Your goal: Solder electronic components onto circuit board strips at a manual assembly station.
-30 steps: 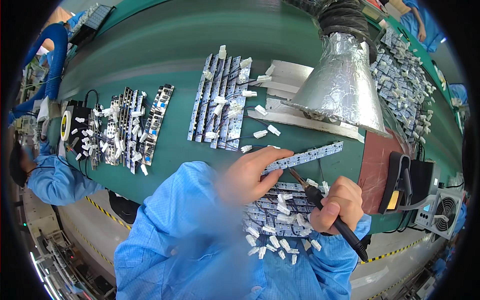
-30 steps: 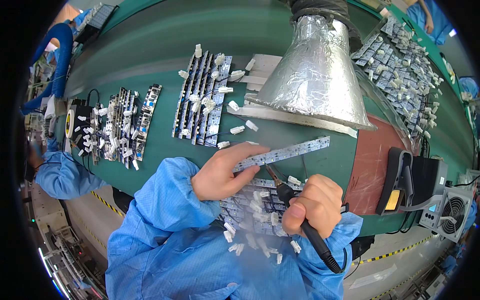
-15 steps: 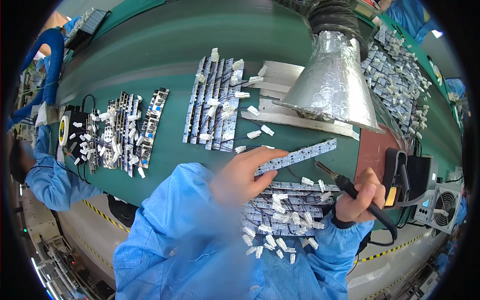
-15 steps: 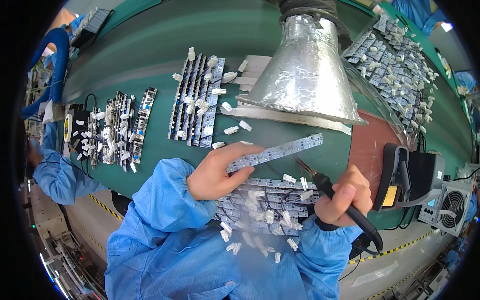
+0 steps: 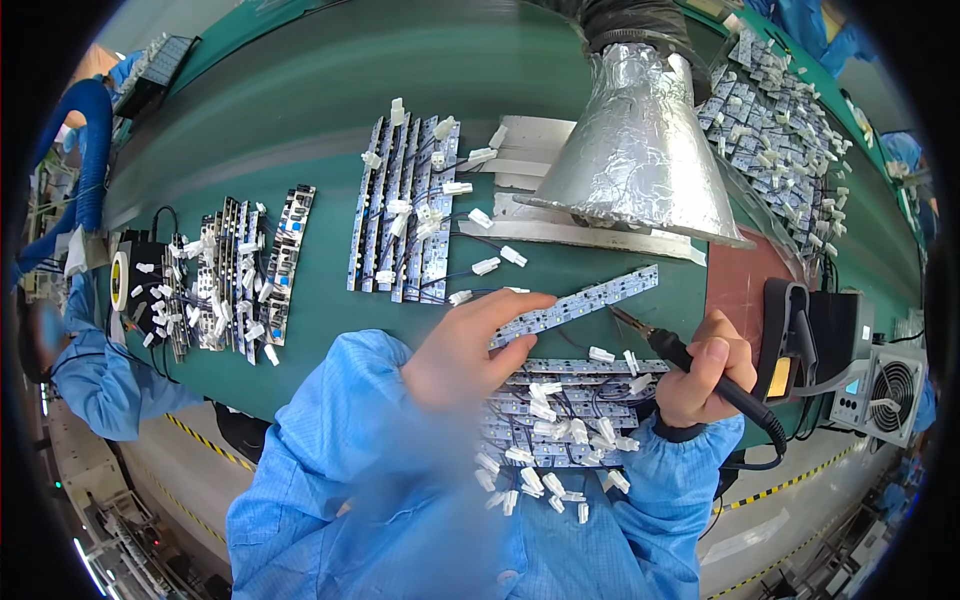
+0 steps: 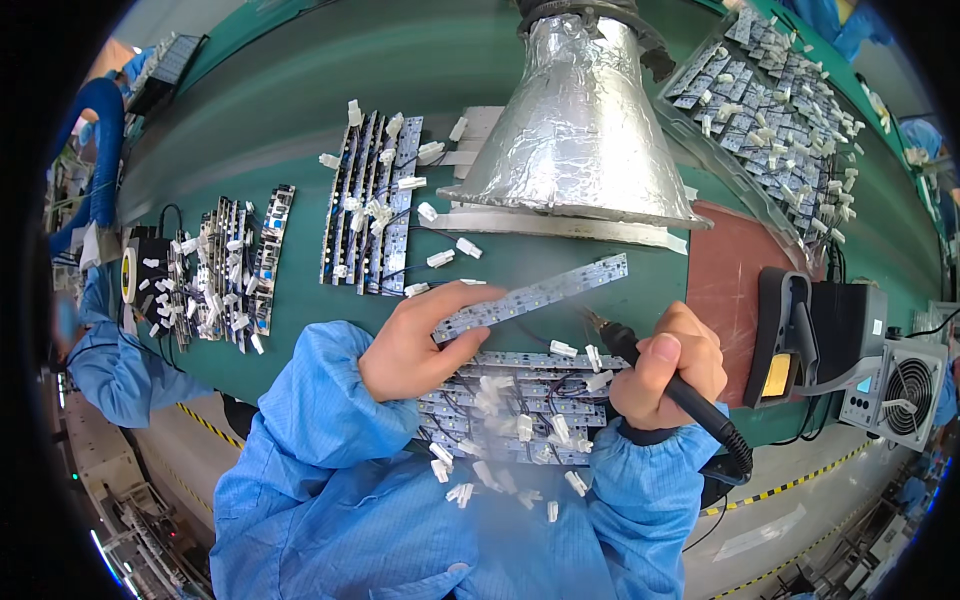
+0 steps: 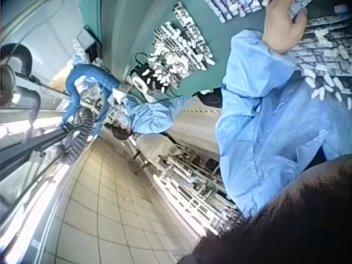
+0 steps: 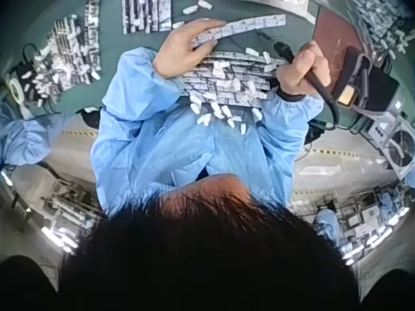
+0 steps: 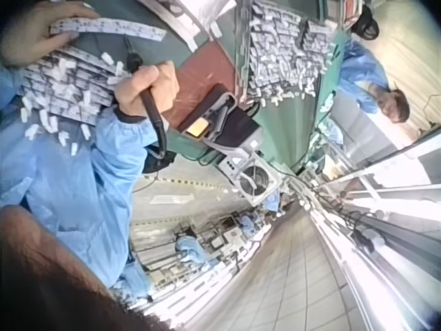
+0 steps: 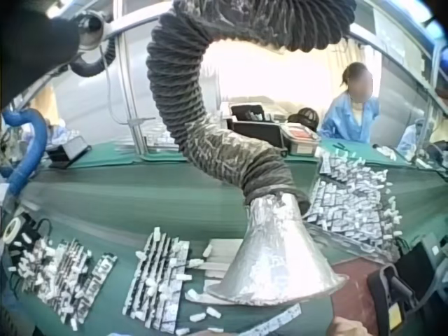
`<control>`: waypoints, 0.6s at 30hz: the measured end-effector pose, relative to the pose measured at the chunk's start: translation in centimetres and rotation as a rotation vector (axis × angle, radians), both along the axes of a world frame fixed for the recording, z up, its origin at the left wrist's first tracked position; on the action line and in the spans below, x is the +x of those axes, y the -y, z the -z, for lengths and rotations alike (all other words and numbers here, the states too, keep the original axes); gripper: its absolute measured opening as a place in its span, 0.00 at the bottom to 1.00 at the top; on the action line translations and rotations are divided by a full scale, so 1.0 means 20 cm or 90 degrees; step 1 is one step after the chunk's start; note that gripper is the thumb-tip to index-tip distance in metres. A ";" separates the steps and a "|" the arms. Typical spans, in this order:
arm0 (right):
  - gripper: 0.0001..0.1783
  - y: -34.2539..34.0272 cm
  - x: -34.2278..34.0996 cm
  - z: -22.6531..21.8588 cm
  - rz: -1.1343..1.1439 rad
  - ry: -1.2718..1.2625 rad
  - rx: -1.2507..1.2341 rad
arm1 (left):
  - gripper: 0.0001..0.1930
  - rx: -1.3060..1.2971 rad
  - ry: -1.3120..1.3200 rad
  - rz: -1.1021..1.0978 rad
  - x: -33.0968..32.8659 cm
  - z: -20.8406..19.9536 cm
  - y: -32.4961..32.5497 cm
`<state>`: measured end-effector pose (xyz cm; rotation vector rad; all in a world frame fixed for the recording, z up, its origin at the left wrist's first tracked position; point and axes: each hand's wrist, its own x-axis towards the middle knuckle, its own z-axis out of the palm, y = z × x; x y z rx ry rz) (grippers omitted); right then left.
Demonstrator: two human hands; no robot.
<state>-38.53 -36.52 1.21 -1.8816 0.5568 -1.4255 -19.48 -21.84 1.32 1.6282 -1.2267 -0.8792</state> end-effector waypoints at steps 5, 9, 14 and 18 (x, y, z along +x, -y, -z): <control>0.16 0.00 0.00 -0.01 0.010 -0.008 -0.002 | 0.18 0.008 -0.001 -0.010 -0.01 0.00 0.00; 0.16 -0.01 0.00 -0.01 0.014 -0.020 0.006 | 0.19 0.015 -0.001 -0.006 0.00 0.00 0.00; 0.16 -0.01 0.01 -0.01 0.011 -0.029 0.006 | 0.19 0.002 0.000 -0.006 0.00 0.00 0.00; 0.16 0.00 0.00 -0.01 0.000 -0.035 0.004 | 0.19 0.002 0.007 -0.008 0.00 0.00 0.00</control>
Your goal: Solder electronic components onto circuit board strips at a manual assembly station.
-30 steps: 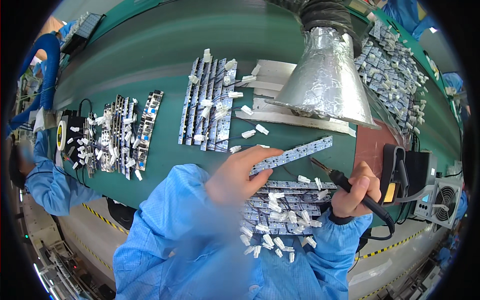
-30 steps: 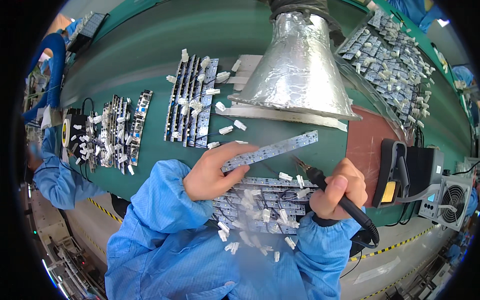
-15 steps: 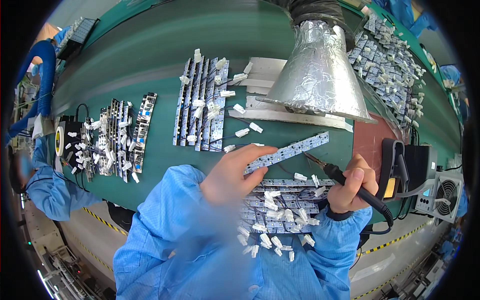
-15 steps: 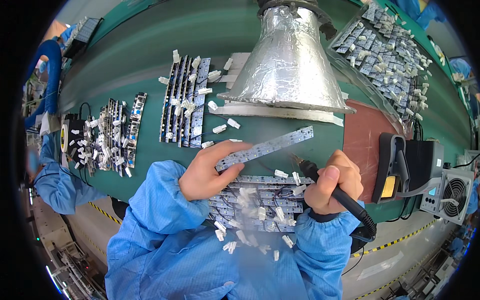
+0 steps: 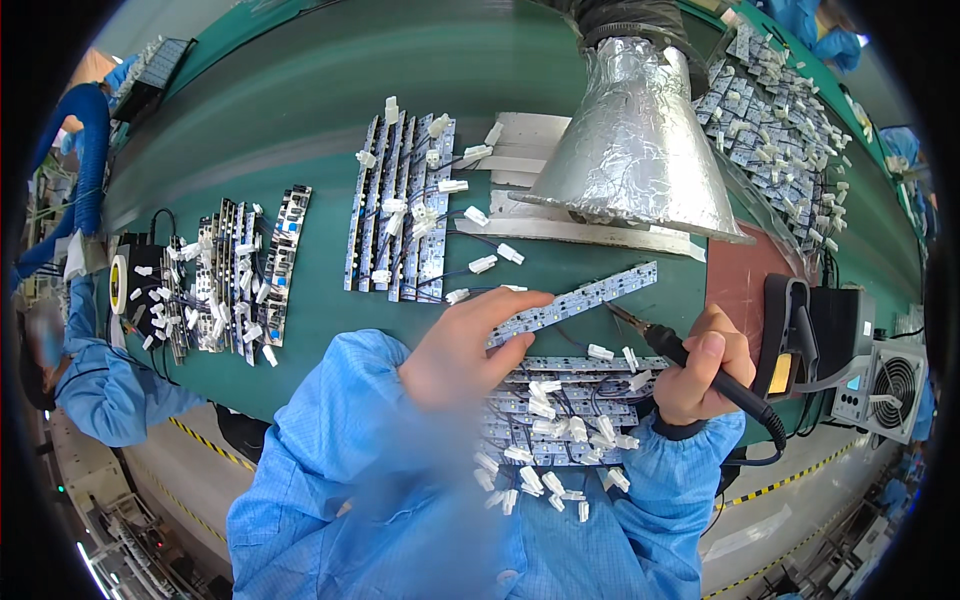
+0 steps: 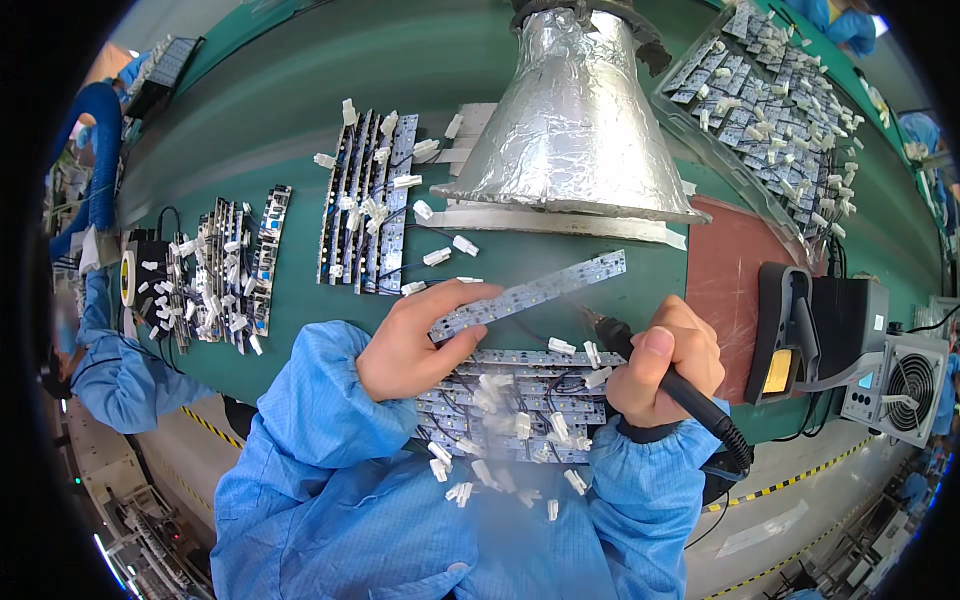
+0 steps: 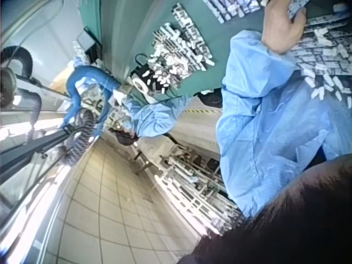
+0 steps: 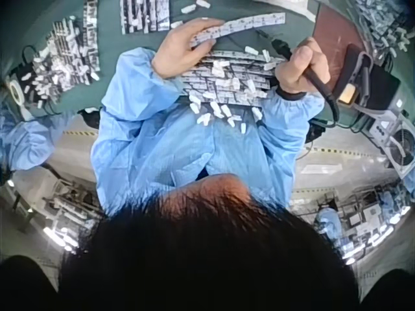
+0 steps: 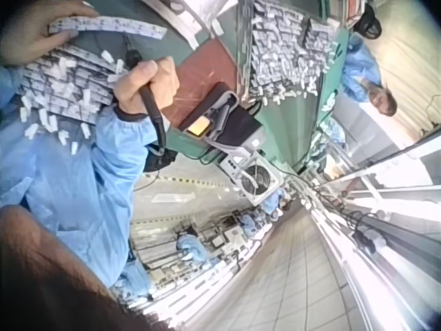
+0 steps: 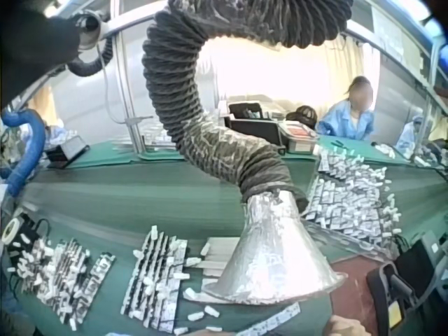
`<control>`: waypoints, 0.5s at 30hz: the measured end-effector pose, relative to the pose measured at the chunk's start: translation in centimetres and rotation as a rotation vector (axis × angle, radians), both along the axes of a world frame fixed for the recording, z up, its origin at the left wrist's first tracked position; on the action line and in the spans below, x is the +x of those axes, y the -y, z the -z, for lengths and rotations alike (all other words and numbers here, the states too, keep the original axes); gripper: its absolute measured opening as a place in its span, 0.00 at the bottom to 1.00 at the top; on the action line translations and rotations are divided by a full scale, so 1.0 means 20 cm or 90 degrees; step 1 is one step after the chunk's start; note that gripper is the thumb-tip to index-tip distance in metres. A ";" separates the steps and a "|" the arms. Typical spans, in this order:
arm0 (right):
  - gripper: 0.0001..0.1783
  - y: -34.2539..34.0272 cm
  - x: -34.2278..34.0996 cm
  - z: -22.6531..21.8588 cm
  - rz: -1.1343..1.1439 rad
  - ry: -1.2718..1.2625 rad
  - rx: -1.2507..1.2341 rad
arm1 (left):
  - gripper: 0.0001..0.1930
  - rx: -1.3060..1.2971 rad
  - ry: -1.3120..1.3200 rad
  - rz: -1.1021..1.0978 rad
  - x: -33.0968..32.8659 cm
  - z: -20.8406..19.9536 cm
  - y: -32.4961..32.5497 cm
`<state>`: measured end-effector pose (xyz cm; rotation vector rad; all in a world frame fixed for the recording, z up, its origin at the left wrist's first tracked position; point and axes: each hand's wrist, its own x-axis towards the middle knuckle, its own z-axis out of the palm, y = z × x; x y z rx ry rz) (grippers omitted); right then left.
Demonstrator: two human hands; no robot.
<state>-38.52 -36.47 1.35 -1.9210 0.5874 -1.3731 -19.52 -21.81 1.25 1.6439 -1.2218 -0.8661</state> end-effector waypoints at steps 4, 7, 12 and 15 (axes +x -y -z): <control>0.16 0.02 -0.01 0.01 0.020 0.000 0.005 | 0.18 -0.002 0.002 -0.005 0.00 0.00 0.00; 0.17 0.10 -0.07 0.02 0.240 0.145 0.045 | 0.18 -0.004 0.010 -0.008 -0.01 0.00 0.01; 0.20 0.17 -0.07 0.01 0.290 0.083 0.055 | 0.19 0.030 0.039 -0.016 -0.02 -0.01 0.00; 0.20 0.19 -0.08 0.08 0.242 0.102 0.058 | 0.19 0.006 0.098 -0.078 -0.05 0.05 -0.03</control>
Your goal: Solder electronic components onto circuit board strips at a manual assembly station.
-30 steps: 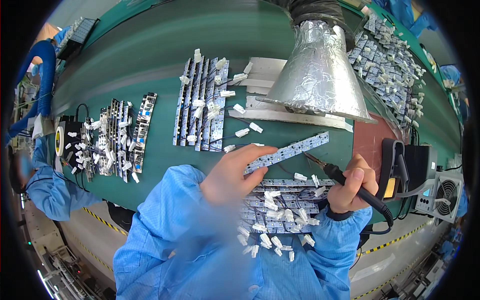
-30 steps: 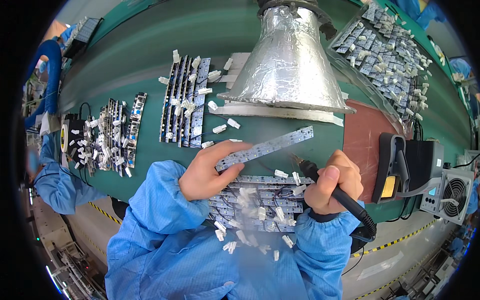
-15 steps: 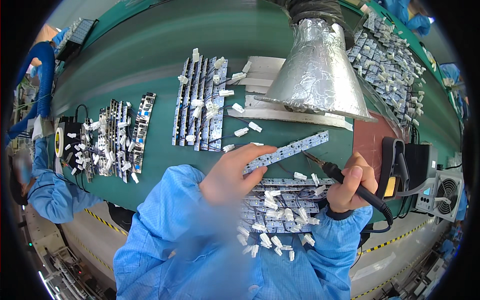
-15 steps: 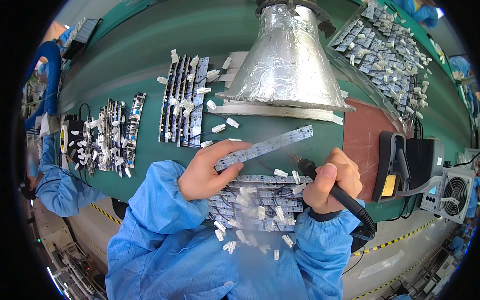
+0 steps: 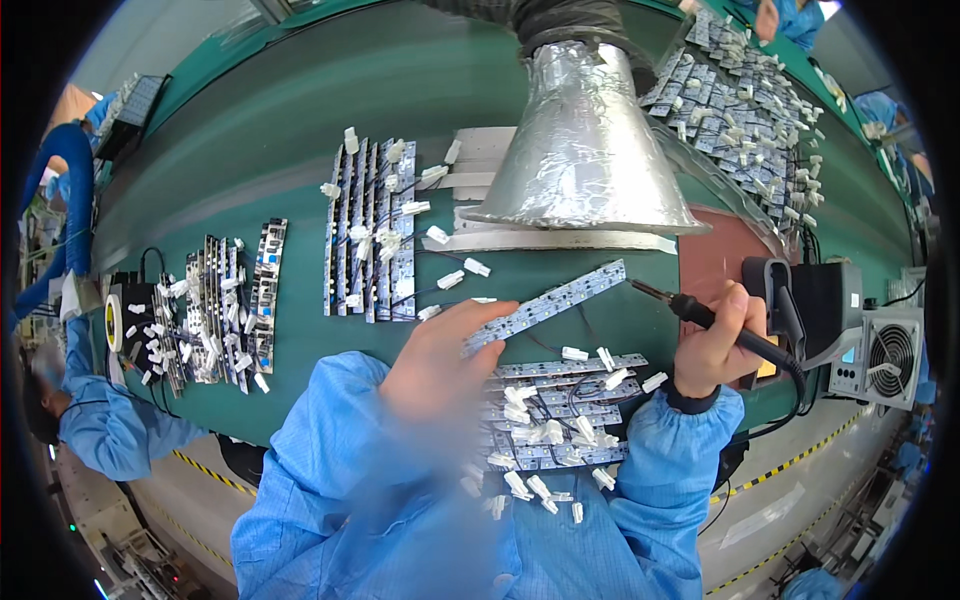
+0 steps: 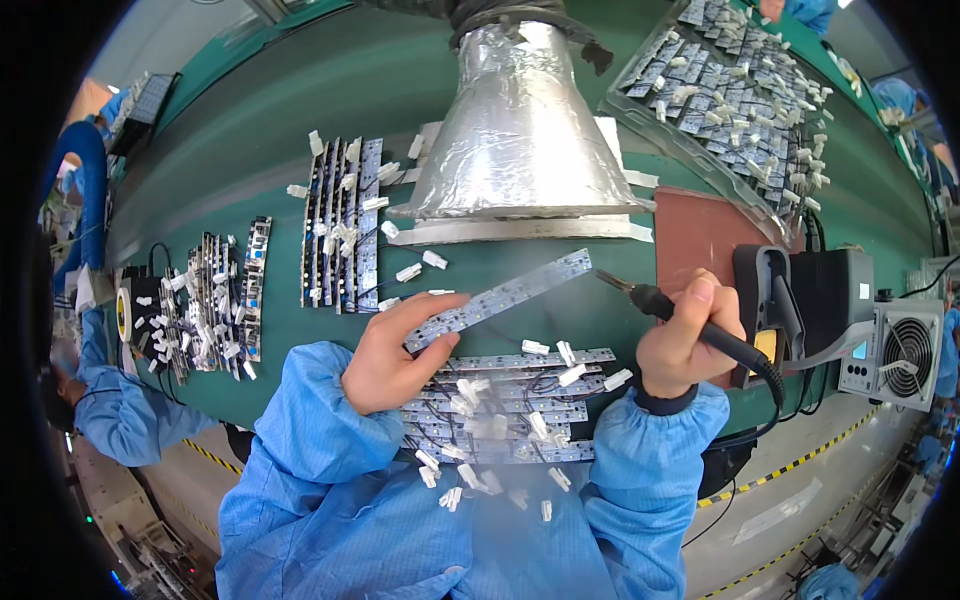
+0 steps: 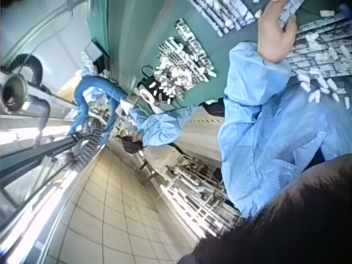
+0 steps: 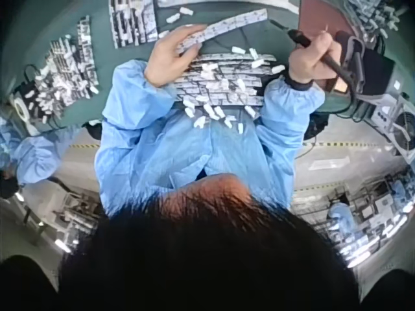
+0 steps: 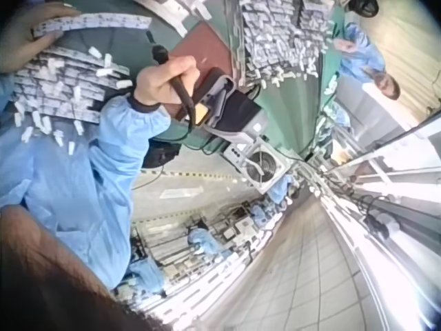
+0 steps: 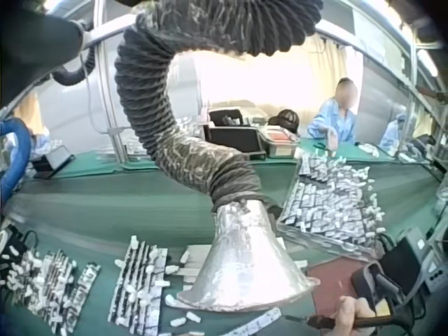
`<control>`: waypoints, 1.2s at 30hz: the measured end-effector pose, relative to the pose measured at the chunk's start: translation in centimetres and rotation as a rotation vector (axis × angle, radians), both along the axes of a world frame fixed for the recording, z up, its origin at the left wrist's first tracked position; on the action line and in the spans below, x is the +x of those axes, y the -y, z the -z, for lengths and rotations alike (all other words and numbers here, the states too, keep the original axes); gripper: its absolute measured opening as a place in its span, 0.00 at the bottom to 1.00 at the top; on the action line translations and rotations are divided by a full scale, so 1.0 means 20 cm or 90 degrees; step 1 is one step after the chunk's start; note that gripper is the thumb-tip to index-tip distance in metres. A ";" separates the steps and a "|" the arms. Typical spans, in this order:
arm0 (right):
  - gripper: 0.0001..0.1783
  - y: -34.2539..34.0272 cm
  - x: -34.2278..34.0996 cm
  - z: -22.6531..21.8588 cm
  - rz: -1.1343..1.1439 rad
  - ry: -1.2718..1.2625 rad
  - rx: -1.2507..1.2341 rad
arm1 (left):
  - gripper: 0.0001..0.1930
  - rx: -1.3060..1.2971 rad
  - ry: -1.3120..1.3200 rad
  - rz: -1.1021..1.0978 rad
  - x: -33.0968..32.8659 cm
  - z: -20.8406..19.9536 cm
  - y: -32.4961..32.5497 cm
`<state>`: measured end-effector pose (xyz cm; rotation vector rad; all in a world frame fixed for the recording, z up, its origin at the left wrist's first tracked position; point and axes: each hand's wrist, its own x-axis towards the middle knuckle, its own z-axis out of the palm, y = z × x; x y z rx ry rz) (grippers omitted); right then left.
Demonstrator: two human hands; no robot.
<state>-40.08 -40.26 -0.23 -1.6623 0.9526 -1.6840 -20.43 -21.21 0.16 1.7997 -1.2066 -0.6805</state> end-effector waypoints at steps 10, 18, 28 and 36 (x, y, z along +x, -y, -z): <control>0.18 0.02 -0.02 0.04 -0.034 -0.017 -0.030 | 0.20 0.026 -0.096 0.053 0.02 -0.08 0.04; 0.18 0.02 -0.03 0.03 -0.042 -0.029 -0.033 | 0.20 0.042 -0.083 0.047 0.02 -0.08 0.04; 0.19 0.01 -0.03 0.03 -0.040 -0.019 -0.012 | 0.20 0.033 -0.085 0.057 0.03 -0.07 0.04; 0.19 0.09 -0.01 -0.09 0.158 0.090 -0.016 | 0.19 0.006 -0.081 0.044 0.04 -0.08 0.02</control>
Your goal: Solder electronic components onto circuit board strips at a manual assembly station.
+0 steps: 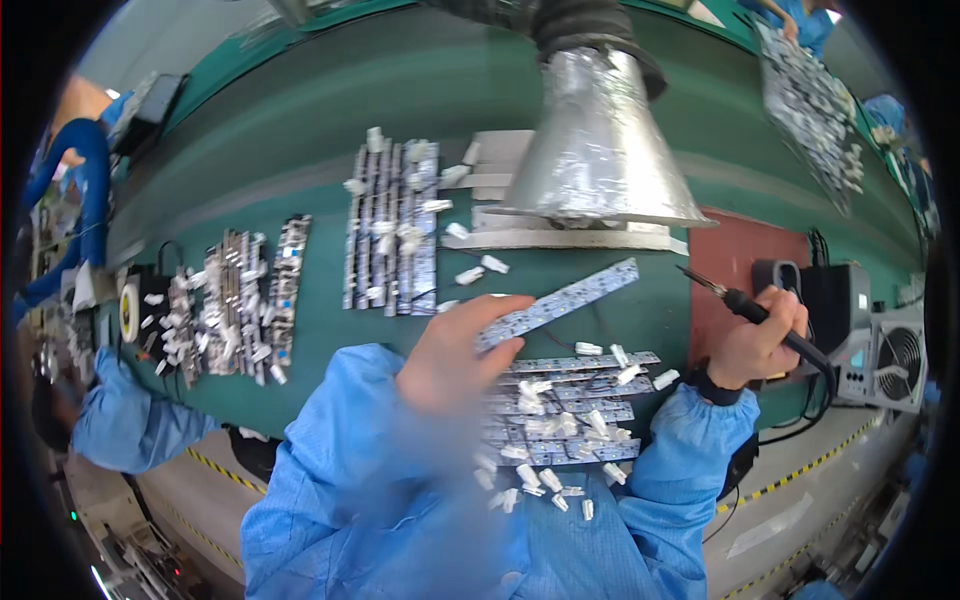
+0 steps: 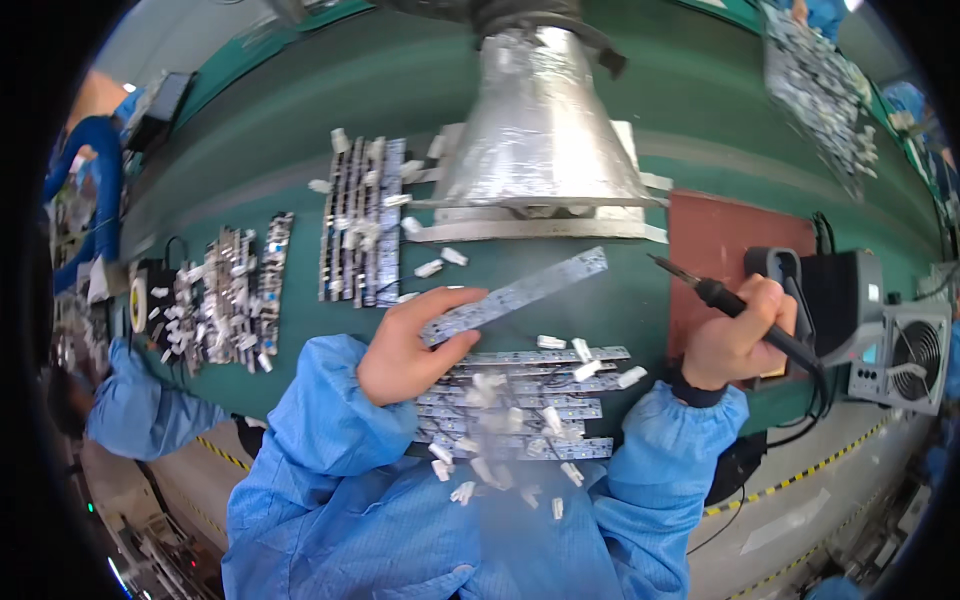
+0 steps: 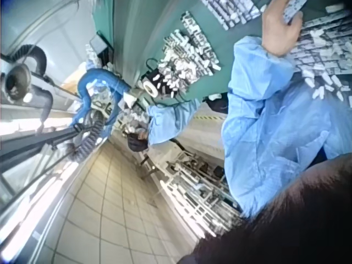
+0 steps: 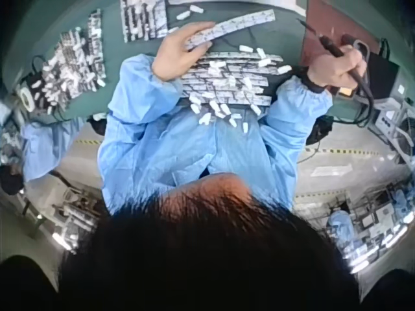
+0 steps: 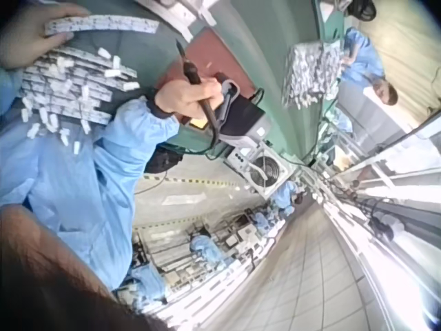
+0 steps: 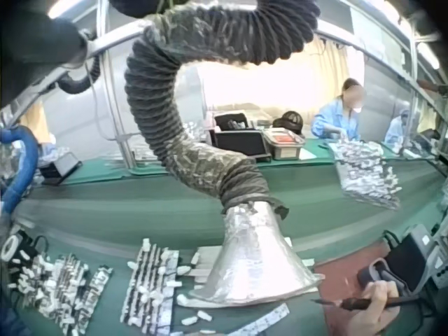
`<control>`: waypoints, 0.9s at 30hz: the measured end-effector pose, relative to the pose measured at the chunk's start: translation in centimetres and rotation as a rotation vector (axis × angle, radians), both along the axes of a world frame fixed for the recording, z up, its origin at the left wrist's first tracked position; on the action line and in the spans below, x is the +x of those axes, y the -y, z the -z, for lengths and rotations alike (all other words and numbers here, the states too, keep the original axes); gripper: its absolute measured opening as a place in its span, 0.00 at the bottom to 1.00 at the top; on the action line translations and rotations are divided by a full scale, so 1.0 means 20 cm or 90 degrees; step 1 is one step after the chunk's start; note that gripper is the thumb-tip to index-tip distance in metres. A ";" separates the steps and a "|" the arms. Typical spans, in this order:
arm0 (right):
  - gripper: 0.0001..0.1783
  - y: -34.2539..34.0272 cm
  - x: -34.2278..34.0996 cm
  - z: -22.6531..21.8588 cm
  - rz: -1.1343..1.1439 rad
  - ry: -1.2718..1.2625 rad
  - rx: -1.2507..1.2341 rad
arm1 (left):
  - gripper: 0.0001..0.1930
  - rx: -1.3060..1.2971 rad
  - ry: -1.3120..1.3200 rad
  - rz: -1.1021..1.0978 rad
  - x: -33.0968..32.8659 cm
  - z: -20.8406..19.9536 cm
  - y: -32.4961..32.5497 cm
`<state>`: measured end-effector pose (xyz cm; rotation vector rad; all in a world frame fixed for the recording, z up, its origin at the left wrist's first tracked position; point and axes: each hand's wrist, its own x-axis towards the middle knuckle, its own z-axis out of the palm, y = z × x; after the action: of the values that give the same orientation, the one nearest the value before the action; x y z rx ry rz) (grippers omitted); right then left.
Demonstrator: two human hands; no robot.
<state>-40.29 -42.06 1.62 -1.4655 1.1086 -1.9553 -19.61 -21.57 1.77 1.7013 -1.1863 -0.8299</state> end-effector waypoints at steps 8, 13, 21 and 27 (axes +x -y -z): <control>0.15 0.05 -0.14 0.06 -0.047 0.092 -0.014 | 0.21 -0.014 0.066 -0.136 0.04 -0.23 -0.34; 0.13 0.04 -0.14 0.09 -0.112 0.159 0.016 | 0.22 -0.202 -0.005 -0.406 0.22 -0.10 -0.56; 0.17 0.03 -0.09 0.06 -0.119 0.123 0.016 | 0.17 -0.145 0.298 -0.474 0.45 0.13 -0.33; 0.19 0.01 -0.09 0.04 -0.156 0.110 0.009 | 0.21 -0.093 0.301 -0.323 0.46 0.15 -0.35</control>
<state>-42.14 -42.35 0.91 -1.3263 0.8253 -1.8572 -10.37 -14.53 -1.20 2.0100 -1.0049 -0.0285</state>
